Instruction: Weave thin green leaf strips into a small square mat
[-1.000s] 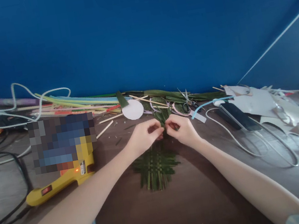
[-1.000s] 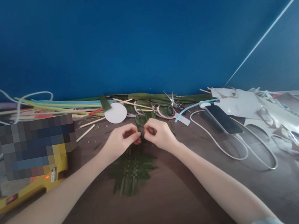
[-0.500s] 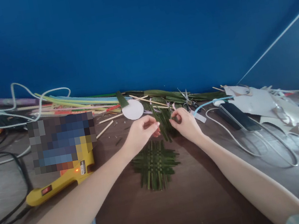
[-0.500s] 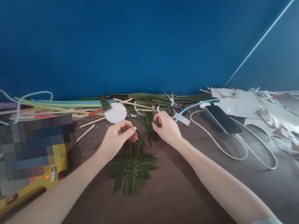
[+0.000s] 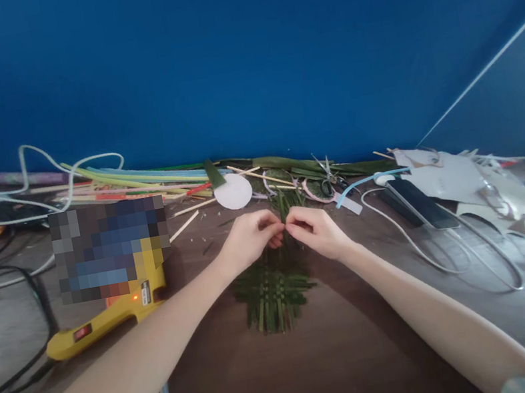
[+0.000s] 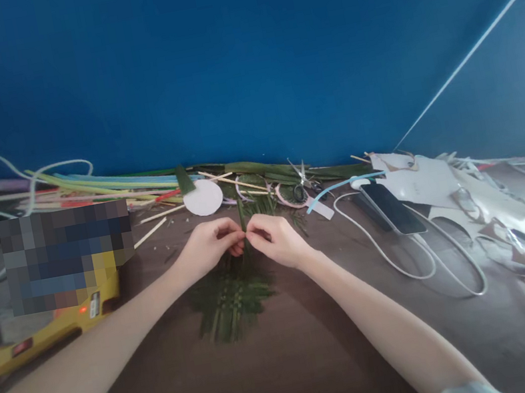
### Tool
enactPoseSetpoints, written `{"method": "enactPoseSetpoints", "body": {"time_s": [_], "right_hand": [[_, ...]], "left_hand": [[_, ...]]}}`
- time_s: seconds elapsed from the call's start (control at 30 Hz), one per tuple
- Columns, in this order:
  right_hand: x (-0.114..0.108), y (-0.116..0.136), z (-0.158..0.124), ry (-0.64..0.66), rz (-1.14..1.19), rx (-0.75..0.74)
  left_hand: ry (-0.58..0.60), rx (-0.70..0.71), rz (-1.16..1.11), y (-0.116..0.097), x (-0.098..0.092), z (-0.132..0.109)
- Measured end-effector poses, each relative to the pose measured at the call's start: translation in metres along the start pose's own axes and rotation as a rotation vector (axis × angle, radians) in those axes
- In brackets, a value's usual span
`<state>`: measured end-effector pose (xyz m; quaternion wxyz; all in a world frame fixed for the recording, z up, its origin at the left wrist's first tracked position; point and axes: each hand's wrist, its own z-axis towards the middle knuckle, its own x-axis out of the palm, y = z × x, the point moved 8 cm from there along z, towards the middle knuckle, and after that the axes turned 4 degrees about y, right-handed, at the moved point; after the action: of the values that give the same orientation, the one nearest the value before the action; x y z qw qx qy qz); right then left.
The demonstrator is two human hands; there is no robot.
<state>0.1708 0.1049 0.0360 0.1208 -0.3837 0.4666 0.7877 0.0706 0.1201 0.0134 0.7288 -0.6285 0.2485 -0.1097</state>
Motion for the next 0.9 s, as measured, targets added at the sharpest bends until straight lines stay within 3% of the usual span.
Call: {"method": "enactPoseSetpoints", "body": {"time_s": [0.33, 0.63, 0.9], "right_hand": [[-0.002, 0.004, -0.001, -0.044, -0.019, -0.074], [-0.003, 0.006, -0.001, -0.078, -0.042, -0.069], [-0.006, -0.003, 0.001, -0.09, -0.016, -0.021]], "left_hand": [[0.027, 0.0, -0.024, 0.0, 0.002, 0.001], [0.003, 0.108, 0.191, -0.01, 0.002, -0.003], [0.03, 0.074, 0.071, -0.013, 0.005, -0.004]]}}
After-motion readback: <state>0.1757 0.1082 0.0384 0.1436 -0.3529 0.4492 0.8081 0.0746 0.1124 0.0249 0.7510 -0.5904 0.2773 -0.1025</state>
